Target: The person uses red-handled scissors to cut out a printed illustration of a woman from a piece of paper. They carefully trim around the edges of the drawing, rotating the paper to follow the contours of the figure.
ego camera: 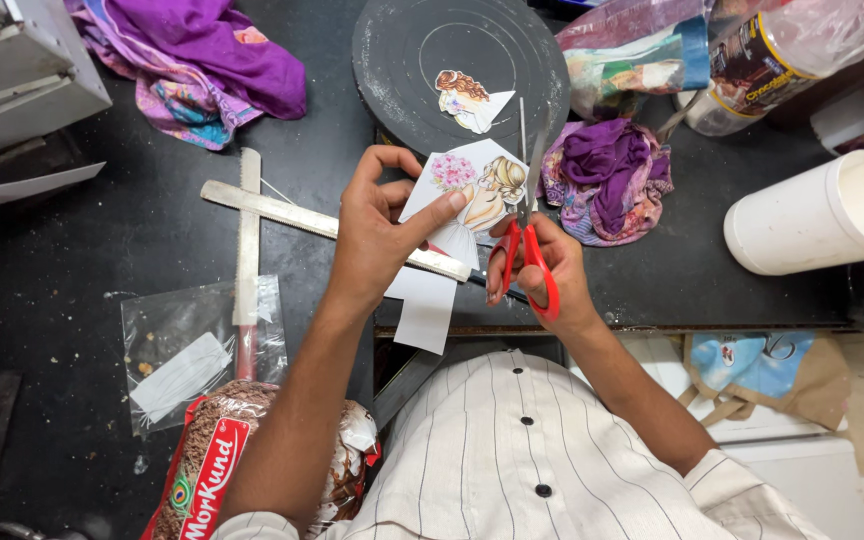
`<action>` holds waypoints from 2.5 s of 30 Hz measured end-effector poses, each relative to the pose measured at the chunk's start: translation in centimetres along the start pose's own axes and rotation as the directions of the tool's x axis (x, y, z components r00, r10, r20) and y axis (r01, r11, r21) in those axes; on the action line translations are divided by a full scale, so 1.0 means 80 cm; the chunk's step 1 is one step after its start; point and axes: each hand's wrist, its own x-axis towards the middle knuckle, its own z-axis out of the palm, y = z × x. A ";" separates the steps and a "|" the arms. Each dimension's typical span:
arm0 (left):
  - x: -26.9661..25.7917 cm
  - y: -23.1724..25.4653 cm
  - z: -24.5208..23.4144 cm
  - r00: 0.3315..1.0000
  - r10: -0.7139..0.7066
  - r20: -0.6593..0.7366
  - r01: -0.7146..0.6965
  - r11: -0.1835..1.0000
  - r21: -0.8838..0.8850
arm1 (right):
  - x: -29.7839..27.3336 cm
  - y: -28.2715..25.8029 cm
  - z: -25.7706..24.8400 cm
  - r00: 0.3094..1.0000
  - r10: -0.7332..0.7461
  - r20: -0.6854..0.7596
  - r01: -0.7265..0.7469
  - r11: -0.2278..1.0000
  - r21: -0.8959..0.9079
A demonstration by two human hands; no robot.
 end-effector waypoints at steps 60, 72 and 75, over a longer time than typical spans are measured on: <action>0.001 -0.006 -0.011 0.968 0.212 -0.133 -0.201 0.976 0.089 | -0.010 -0.010 0.001 0.997 -0.025 0.068 0.031 0.995 -0.090; -0.002 -0.017 0.004 0.971 0.225 -0.085 -0.232 0.969 -0.085 | -0.009 -0.004 0.003 0.997 -0.043 0.062 0.043 0.999 -0.004; -0.004 -0.019 0.008 0.980 0.195 -0.043 -0.197 0.978 -0.062 | -0.007 -0.001 0.002 1.000 0.004 -0.001 -0.004 1.000 0.007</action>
